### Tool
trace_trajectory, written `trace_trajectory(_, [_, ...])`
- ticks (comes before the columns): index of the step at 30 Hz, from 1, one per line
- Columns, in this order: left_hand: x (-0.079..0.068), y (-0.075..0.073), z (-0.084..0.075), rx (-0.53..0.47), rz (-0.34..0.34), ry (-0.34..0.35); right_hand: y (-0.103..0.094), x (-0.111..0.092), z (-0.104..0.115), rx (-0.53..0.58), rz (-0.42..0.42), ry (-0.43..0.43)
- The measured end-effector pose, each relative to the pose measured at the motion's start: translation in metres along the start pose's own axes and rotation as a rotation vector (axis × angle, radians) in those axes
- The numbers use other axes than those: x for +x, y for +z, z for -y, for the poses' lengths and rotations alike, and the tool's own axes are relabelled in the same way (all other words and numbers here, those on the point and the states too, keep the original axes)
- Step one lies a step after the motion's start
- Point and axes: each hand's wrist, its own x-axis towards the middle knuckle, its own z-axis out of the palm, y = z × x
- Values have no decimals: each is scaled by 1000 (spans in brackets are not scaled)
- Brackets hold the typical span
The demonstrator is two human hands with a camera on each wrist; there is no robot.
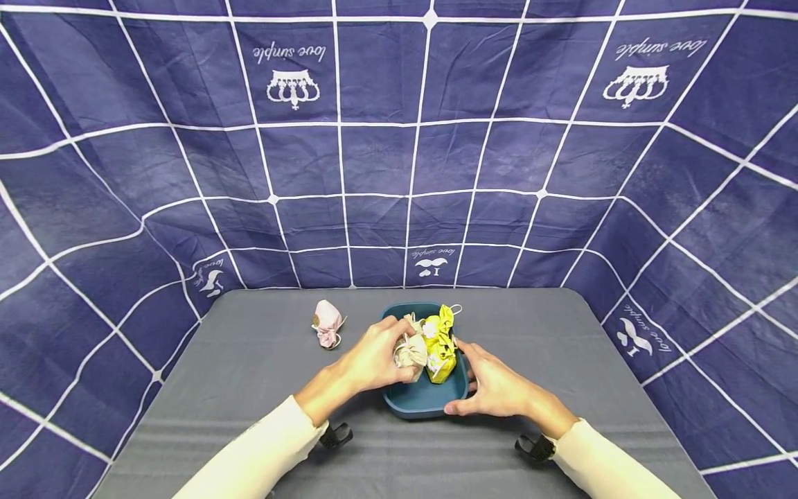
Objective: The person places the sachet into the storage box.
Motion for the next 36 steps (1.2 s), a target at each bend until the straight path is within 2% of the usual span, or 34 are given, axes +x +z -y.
trace_trajectory(14, [6,9,1,30,36,-23,0,-1,2,-12,3,25])
trace_trajectory(23, [8,12,-1,21,85,-71,0,-1,5,-12,0,17])
trace_trajectory(29, [9,14,-1,24,97,-85,0,-1,5,-28,2,28])
trace_trajectory(36, [9,15,-1,18,143,-98,1,-1,4,-19,4,30])
